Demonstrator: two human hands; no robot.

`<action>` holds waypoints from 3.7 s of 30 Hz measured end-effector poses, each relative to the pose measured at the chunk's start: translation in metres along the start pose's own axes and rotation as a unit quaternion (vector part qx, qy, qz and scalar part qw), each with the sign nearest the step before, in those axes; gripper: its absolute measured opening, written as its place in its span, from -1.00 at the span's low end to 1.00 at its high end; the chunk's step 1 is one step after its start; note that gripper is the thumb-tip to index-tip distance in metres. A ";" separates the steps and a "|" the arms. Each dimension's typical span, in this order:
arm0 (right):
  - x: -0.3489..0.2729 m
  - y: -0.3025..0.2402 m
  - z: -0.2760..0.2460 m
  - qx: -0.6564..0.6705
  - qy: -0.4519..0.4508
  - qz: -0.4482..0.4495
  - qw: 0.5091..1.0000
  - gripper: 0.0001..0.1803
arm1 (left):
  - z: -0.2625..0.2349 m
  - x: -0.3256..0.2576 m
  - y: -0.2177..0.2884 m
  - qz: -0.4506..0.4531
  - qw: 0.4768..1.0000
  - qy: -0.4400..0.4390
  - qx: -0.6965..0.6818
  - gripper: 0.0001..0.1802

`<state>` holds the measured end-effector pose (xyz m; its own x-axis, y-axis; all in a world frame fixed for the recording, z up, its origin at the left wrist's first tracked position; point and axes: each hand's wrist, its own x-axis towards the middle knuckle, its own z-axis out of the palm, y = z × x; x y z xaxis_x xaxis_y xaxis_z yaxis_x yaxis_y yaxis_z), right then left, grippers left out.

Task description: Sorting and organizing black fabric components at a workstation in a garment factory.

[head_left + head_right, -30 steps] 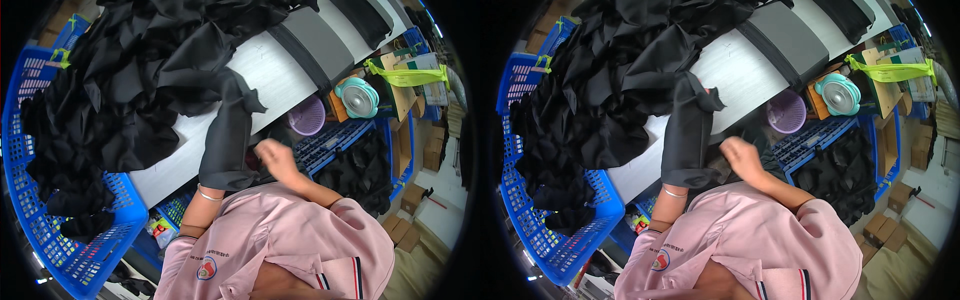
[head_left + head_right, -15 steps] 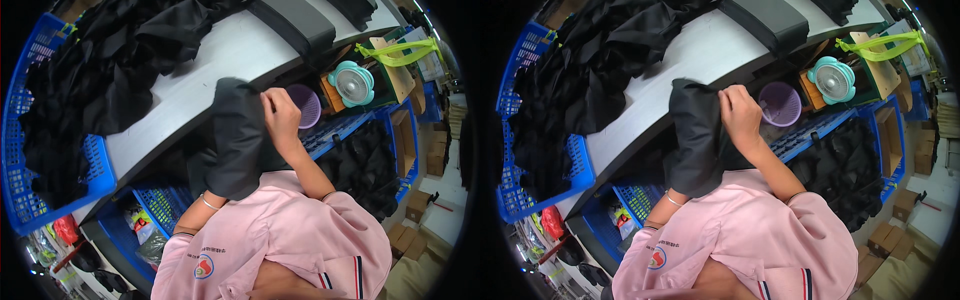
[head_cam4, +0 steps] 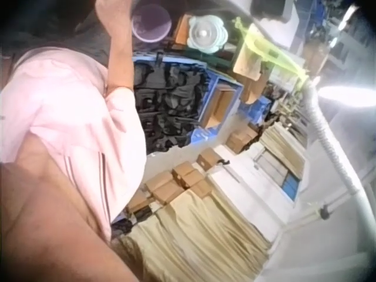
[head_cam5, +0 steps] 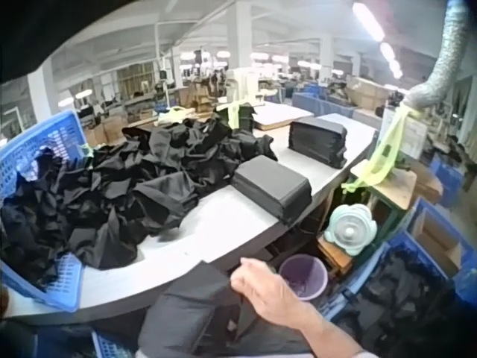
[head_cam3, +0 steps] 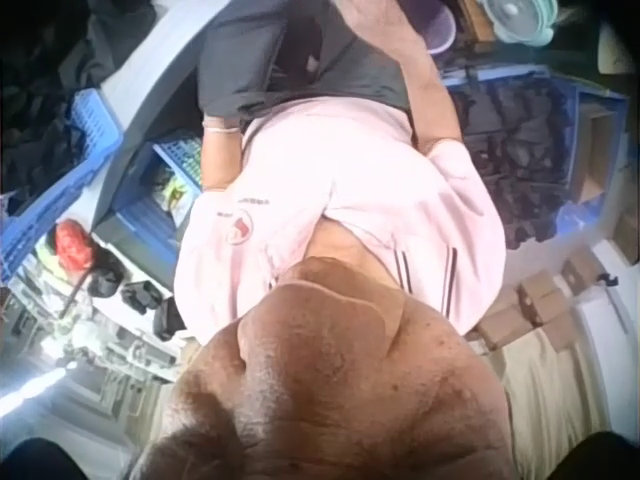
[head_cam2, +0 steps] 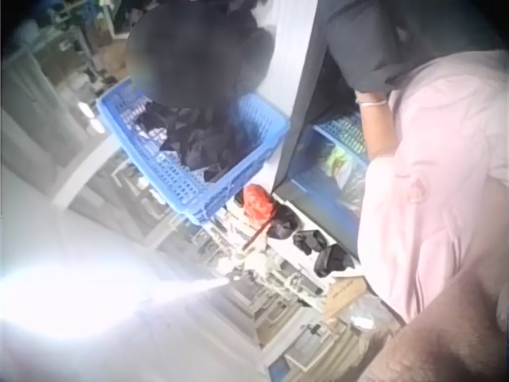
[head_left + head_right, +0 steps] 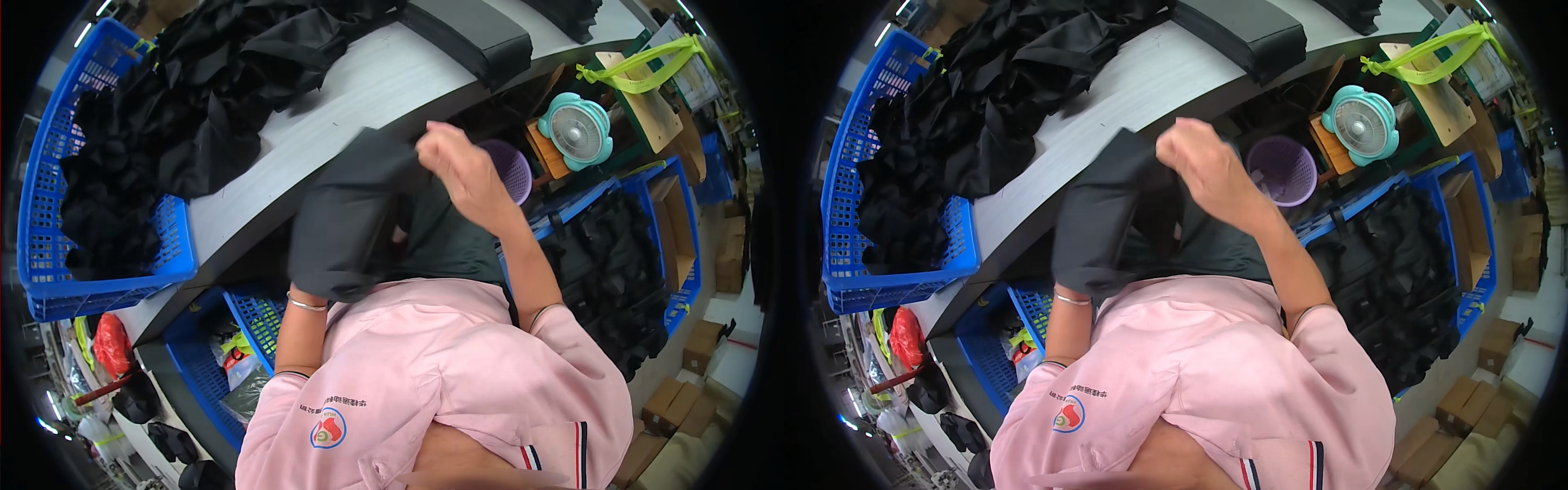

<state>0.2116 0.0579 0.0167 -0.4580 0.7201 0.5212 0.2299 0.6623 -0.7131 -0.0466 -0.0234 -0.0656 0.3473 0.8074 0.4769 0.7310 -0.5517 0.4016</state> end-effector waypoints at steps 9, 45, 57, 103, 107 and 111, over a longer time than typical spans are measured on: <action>0.031 0.032 0.007 0.245 0.183 0.200 0.931 -0.59 | 0.035 0.051 0.051 -0.046 0.965 0.075 -0.248 -0.51; 0.175 0.159 -0.016 -0.135 0.208 0.043 0.968 -0.87 | 0.052 0.114 -0.040 -0.379 0.690 0.099 -0.609 -0.58; 0.088 0.127 0.057 0.122 0.168 0.212 0.955 -0.68 | 0.035 0.191 -0.111 -0.337 0.775 0.054 -0.532 -0.39; 0.140 0.198 -0.094 -0.496 0.064 0.096 0.861 -0.56 | 0.019 0.146 -0.049 -0.250 0.886 0.279 -0.272 -0.38; 0.149 0.218 -0.124 -0.347 0.037 0.192 0.917 -0.63 | 0.008 0.138 -0.025 -0.244 0.874 0.234 -0.349 -0.59; 0.140 0.193 -0.111 -0.403 0.150 0.081 0.899 -0.76 | 0.017 0.133 -0.008 -0.207 0.851 0.102 -0.472 -0.65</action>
<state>0.2874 0.3096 0.0040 -0.1383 0.7635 0.6308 0.8761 0.3914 -0.2817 0.0038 0.0917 -0.0189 -0.0050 0.9732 0.2298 -0.0654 -0.2296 0.9711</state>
